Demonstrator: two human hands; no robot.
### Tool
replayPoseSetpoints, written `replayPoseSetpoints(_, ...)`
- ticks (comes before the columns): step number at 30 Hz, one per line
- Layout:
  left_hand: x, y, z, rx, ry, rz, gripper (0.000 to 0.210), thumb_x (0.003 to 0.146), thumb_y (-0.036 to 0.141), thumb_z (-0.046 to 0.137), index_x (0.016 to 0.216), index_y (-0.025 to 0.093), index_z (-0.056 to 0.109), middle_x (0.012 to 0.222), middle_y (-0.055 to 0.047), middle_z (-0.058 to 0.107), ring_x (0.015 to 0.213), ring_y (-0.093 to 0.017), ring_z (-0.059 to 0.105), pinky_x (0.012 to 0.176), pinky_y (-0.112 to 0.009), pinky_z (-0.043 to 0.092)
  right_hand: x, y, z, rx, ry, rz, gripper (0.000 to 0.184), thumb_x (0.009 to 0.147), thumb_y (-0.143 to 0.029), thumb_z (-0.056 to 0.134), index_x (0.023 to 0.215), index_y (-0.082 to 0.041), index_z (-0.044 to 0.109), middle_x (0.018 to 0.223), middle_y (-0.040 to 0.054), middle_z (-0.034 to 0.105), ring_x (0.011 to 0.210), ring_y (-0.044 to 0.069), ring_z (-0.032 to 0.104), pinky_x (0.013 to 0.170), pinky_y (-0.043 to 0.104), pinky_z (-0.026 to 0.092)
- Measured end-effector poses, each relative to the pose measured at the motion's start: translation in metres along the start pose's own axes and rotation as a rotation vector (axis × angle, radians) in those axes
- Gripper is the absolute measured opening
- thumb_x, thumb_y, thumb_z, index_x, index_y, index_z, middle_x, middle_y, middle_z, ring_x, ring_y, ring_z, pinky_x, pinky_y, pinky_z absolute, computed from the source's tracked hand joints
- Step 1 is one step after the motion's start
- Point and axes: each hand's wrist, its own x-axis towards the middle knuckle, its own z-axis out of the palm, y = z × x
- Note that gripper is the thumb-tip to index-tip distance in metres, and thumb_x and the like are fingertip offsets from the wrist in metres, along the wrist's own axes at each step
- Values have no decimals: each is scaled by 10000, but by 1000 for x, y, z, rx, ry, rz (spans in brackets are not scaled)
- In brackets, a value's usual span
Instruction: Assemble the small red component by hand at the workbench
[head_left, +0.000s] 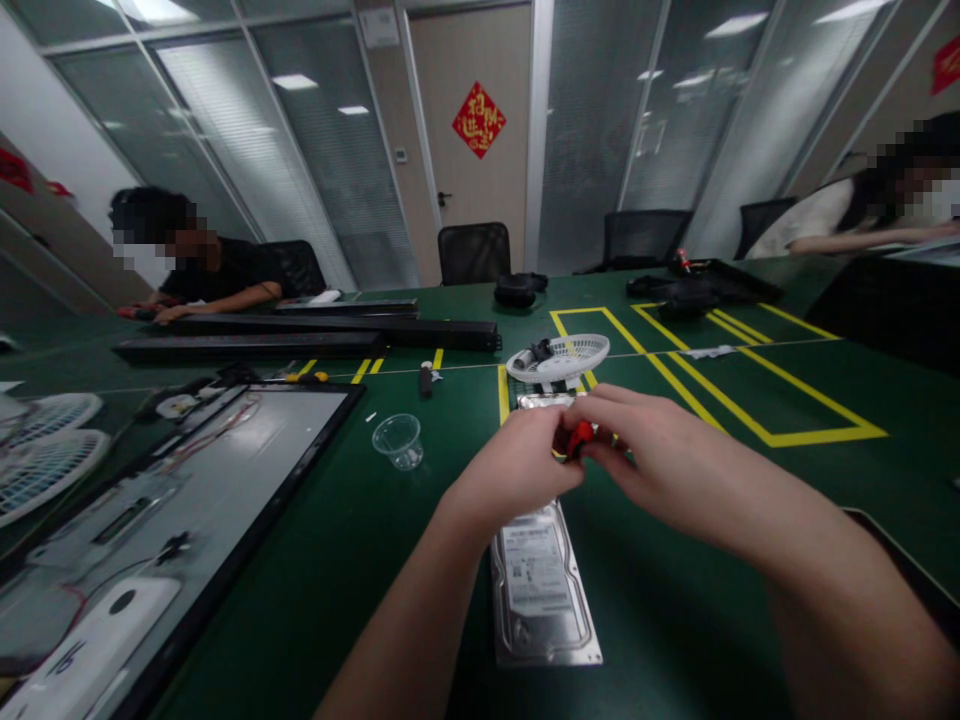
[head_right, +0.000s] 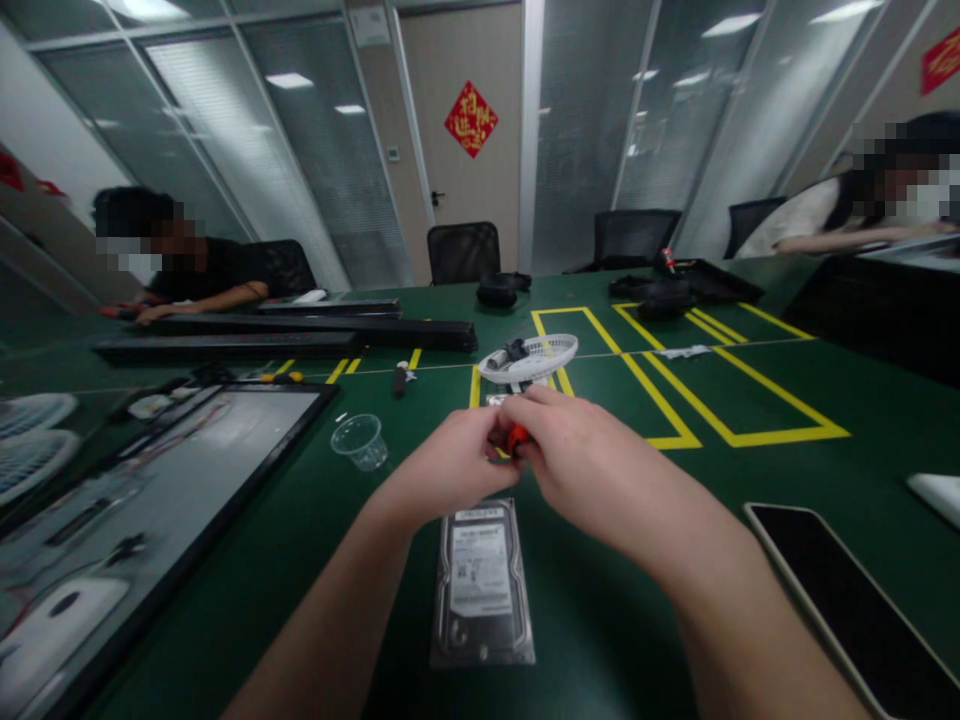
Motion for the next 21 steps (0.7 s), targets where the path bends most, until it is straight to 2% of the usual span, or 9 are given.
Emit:
replayPoseSetpoints(4,1,0,1,-15,-2,8,203,803,180,713,1005,159,724,1002,-85,801,889,-227,720,750,-317,530,2,0,1,-62,16,91,49,968,-235,722,1004,-216,749,953,72,760,812,237,689,671,339,471)
replayPoseSetpoints(6,1,0,2,-7,-14,8,182,801,153,688,979,160,724,984,-80,796,869,-219,710,730,-305,521,2,-1,0,-71,13,138,102,960,-311,762,1001,-218,753,920,69,764,790,245,689,642,341,458)
replayPoseSetpoints(8,0,1,2,-2,-21,0,201,787,116,666,975,158,724,978,-78,793,854,-210,706,723,-297,516,1,-2,-1,-52,-1,128,88,968,-288,750,1029,-225,748,976,73,765,840,254,696,682,351,480)
replayPoseSetpoints(11,-1,2,1,4,-18,-17,226,770,99,667,981,154,725,957,-75,791,832,-207,705,726,-300,516,-1,-3,-1,-8,-26,51,140,972,-145,672,1071,-230,721,1086,75,745,921,251,689,779,367,509)
replayPoseSetpoints(14,-1,3,0,16,1,2,228,790,124,670,1010,155,722,1016,-89,798,901,-228,725,770,-319,531,0,-3,-2,7,-43,34,184,970,-89,632,1060,-227,713,1087,74,745,945,251,685,810,374,507)
replayPoseSetpoints(17,-1,2,-1,1,4,26,250,798,143,677,1044,162,717,1084,-93,800,963,-243,733,808,-331,541,1,-3,-2,-19,-47,114,86,992,-203,692,1066,-221,732,1041,78,769,898,257,698,734,364,490)
replayPoseSetpoints(21,-1,0,0,1,-12,3,219,791,132,661,1004,159,709,1014,-83,789,885,-229,715,736,-316,520,2,-4,-2,-54,-47,176,129,988,-323,749,1057,-213,746,980,77,771,833,260,694,678,369,470)
